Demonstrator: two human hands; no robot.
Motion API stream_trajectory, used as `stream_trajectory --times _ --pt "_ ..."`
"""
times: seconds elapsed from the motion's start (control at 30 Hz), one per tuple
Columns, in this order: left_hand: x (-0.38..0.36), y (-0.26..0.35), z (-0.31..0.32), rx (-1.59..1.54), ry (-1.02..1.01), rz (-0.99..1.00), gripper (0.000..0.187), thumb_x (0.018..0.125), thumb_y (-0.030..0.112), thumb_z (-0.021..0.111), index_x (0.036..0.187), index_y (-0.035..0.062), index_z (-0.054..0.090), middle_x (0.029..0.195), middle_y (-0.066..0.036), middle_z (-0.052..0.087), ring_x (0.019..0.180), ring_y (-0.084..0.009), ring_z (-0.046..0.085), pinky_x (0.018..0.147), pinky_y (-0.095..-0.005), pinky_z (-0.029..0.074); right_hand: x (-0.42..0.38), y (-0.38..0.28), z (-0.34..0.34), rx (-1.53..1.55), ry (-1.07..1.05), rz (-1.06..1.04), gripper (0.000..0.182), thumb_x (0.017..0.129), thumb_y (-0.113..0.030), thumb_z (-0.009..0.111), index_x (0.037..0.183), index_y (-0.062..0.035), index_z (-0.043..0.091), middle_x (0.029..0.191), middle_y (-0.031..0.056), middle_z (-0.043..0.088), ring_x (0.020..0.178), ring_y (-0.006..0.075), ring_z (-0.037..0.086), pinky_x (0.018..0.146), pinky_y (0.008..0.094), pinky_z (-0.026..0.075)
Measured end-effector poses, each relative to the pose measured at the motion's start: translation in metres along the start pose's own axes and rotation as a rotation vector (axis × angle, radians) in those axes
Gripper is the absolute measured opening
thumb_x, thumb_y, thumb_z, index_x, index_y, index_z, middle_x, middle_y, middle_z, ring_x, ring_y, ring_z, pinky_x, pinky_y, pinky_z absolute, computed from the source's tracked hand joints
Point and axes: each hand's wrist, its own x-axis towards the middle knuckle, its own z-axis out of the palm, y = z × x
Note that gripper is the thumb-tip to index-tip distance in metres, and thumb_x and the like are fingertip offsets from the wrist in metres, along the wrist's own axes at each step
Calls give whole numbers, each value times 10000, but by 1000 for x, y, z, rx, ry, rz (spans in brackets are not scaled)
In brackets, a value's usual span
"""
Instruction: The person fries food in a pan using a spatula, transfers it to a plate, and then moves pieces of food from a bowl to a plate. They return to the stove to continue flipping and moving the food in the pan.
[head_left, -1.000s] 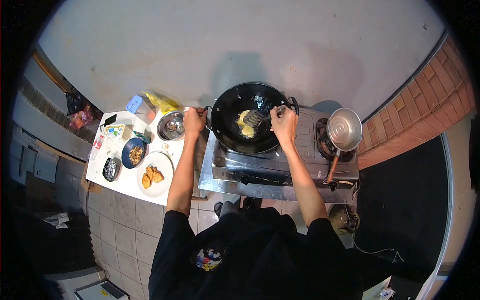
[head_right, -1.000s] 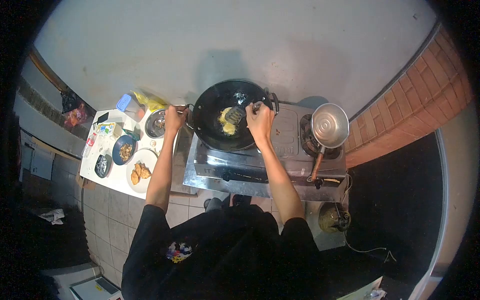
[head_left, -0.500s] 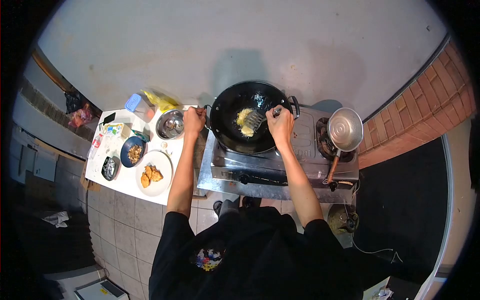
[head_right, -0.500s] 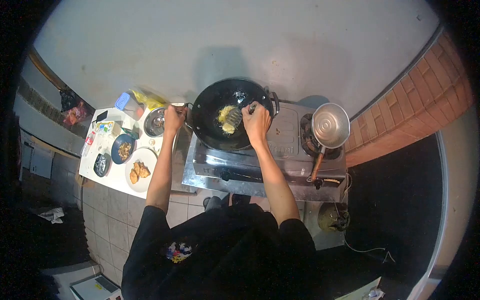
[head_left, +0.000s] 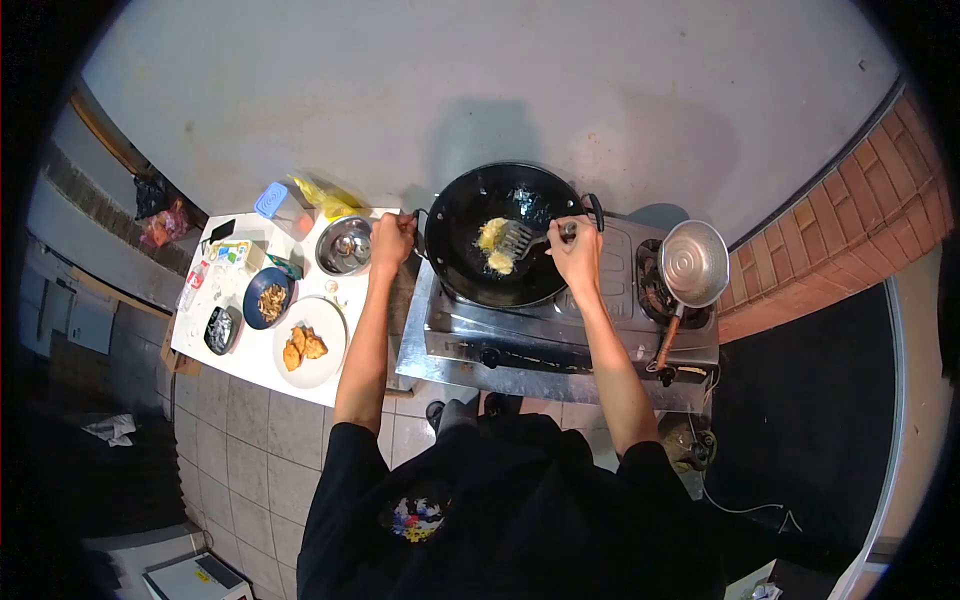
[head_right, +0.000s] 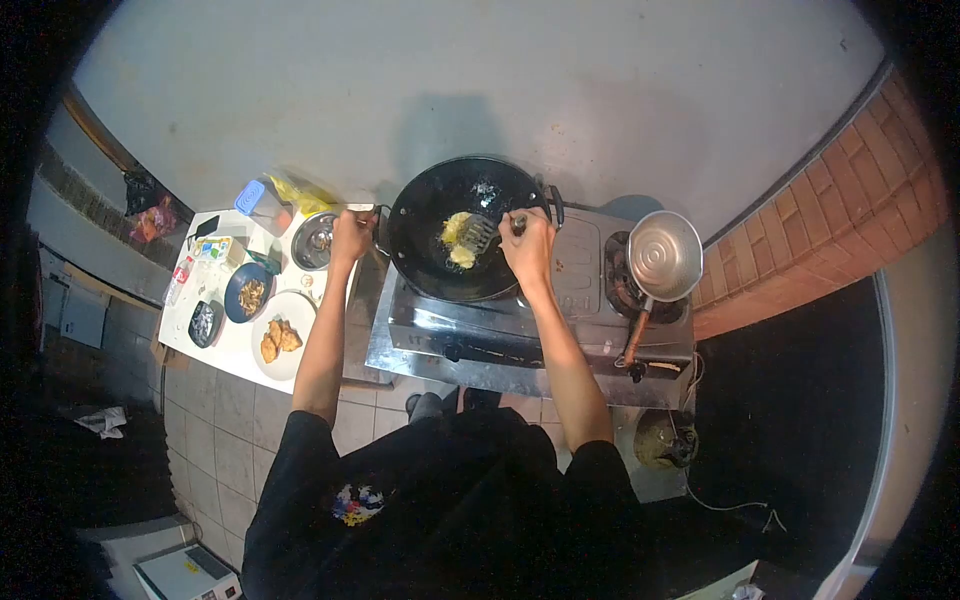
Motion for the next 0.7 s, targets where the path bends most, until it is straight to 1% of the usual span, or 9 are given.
stream_trajectory --times 0.03,0.07,0.13,0.23,0.37,0.4,0.53,0.6,0.7 --pt "0 1 -1 0 1 3 157 799 190 689 874 55 718 786 -182 673 785 -348 662 702 -402 515 -1 -1 -1 162 -3 100 145 799 -98 677 776 44 657 612 135 610 552 248 647 507 354 487" --pt "0 0 -1 3 7 8 169 794 188 696 893 52 715 788 -172 677 783 -336 669 701 -396 516 0 -5 -5 164 -3 99 145 799 -98 677 776 44 657 612 135 610 552 248 647 507 354 487" --pt "1 -3 -1 7 14 11 184 789 185 704 911 48 711 790 -163 681 780 -324 675 700 -390 517 1 -13 -14 181 48 246 166 815 -102 664 740 44 644 568 97 608 513 172 636 479 303 480" --pt "5 -12 2 -106 38 18 231 780 193 721 954 43 702 794 -148 685 762 -306 680 698 -383 518 6 -11 -21 191 59 218 157 812 -91 652 715 33 635 545 92 610 473 170 620 484 295 466" --pt "6 -10 -4 -81 67 9 247 785 196 725 976 43 698 794 -140 685 748 -294 681 695 -372 515 4 7 -7 128 60 139 86 755 -65 652 725 12 629 541 110 566 499 197 598 520 328 438" --pt "6 -9 -5 -86 66 2 245 788 194 722 976 40 698 784 -142 683 745 -287 684 691 -367 515 3 9 -3 150 66 135 74 738 -65 653 728 3 627 544 122 550 512 231 589 526 345 431" --pt "0 -3 -17 -112 55 26 248 800 191 710 986 27 694 771 -145 679 720 -256 688 673 -345 518 3 2 4 86 76 137 93 746 -77 649 719 8 621 554 131 565 512 263 590 525 353 431" --pt "-3 -1 -22 -109 55 30 258 806 189 706 1002 22 688 782 -141 682 714 -244 688 668 -338 518 5 -12 1 -43 127 46 112 750 -88 647 714 13 613 567 143 576 517 288 591 526 367 430" --pt "-6 -2 -26 -134 49 10 261 803 185 710 1004 21 686 791 -134 685 718 -231 689 672 -327 518 7 -17 0 -37 124 97 138 755 -103 651 710 18 605 578 155 581 521 301 592 526 379 427"
